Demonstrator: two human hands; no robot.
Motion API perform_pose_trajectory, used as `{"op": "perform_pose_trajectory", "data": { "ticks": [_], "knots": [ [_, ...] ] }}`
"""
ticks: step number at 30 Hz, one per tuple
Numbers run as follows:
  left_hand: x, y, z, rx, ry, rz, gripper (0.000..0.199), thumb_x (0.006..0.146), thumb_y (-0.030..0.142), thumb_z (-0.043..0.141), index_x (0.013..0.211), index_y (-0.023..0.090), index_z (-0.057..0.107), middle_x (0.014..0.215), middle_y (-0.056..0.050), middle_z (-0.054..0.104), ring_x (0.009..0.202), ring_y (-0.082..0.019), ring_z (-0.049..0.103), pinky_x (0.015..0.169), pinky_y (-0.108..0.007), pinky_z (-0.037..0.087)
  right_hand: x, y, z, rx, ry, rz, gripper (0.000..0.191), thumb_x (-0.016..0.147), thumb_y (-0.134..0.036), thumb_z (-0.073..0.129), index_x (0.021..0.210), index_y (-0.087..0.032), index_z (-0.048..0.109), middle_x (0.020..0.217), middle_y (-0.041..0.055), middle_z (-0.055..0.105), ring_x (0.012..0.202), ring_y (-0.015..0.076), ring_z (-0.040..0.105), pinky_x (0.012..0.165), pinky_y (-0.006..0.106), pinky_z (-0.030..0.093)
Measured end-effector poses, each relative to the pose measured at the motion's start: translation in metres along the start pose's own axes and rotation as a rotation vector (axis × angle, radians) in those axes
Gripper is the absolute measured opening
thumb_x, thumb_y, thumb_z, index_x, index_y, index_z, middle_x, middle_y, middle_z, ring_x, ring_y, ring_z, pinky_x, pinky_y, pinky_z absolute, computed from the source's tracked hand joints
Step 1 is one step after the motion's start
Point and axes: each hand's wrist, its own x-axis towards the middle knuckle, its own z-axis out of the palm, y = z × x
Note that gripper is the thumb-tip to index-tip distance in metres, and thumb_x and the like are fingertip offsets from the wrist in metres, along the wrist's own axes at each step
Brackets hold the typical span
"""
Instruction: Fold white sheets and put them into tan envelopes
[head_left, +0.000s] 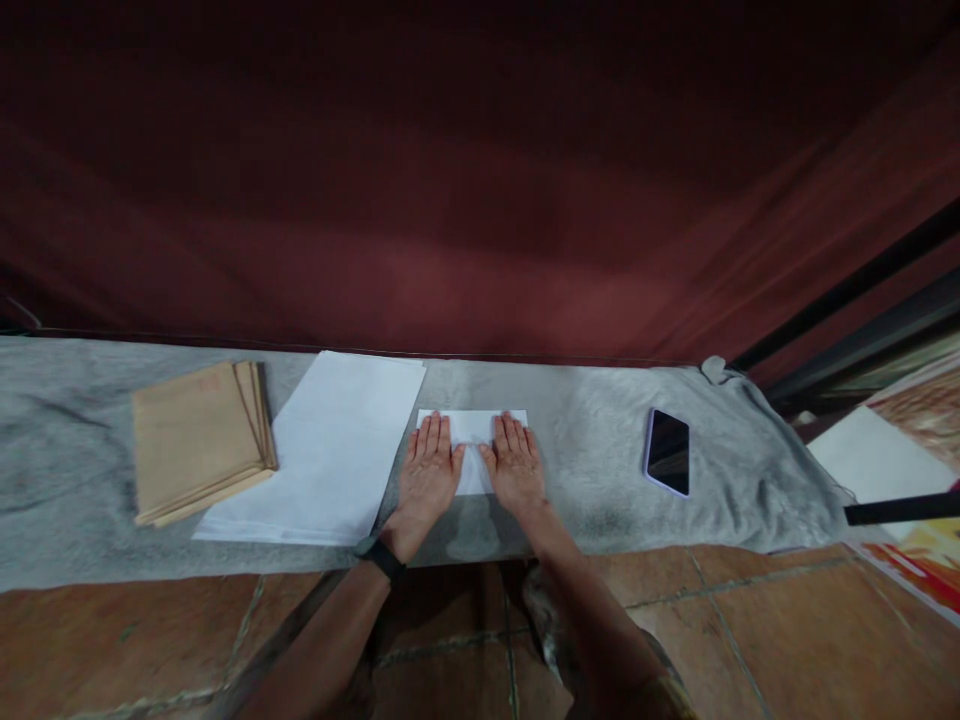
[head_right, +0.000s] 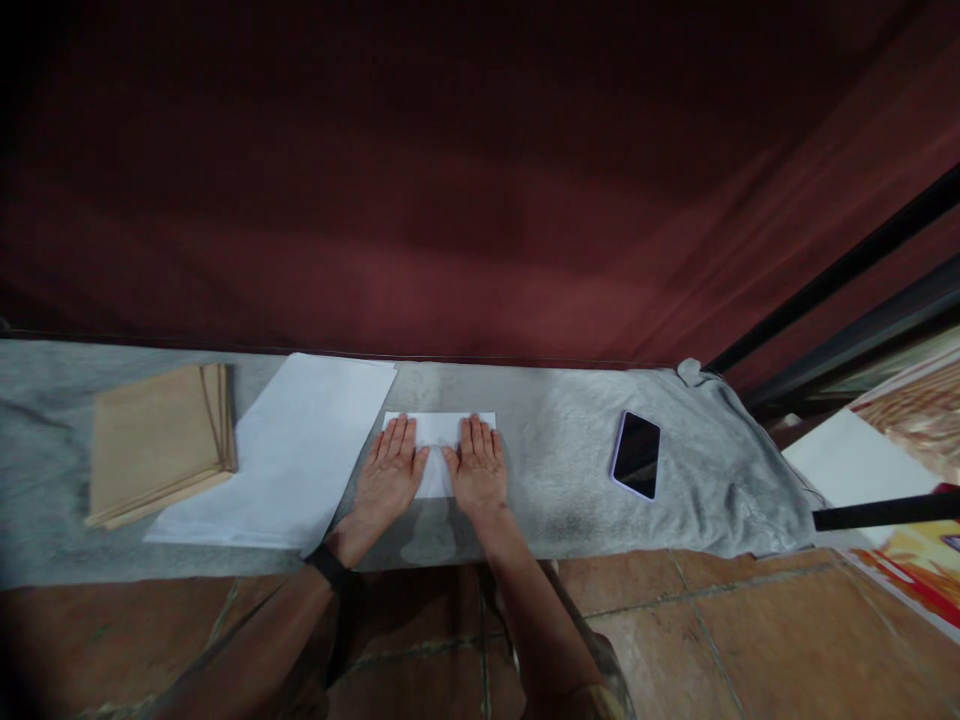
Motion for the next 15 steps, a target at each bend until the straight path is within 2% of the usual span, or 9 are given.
{"op": "perform_pose_trajectory", "data": {
  "ticks": [10, 15],
  "knots": [
    [0.001, -0.004, -0.003, 0.009, 0.024, -0.056, 0.067, 0.102, 0.039, 0.035, 0.151, -0.006, 0.04, 0.16, -0.027, 0.037, 0.153, -0.036, 0.031, 0.124, -0.051, 0.026, 0.0, 0.017, 0.005, -0.059, 0.097, 0.054, 0.062, 0.108, -0.044, 0.035, 0.154, -0.003, 0.041, 0.158, 0.0216, 0.043, 0.146, 0.0326, 0.043, 0.121, 0.051, 0.032],
    [-0.001, -0.002, -0.014, -0.022, 0.01, -0.116, 0.067, 0.097, 0.034, 0.046, 0.15, -0.006, 0.04, 0.158, -0.031, 0.038, 0.15, -0.037, 0.036, 0.121, -0.05, 0.032, -0.001, 0.018, 0.007, -0.083, 0.1, 0.066, 0.061, 0.107, -0.043, 0.036, 0.155, -0.005, 0.041, 0.159, 0.02, 0.042, 0.147, 0.0311, 0.042, 0.121, 0.049, 0.032]
  ]
}}
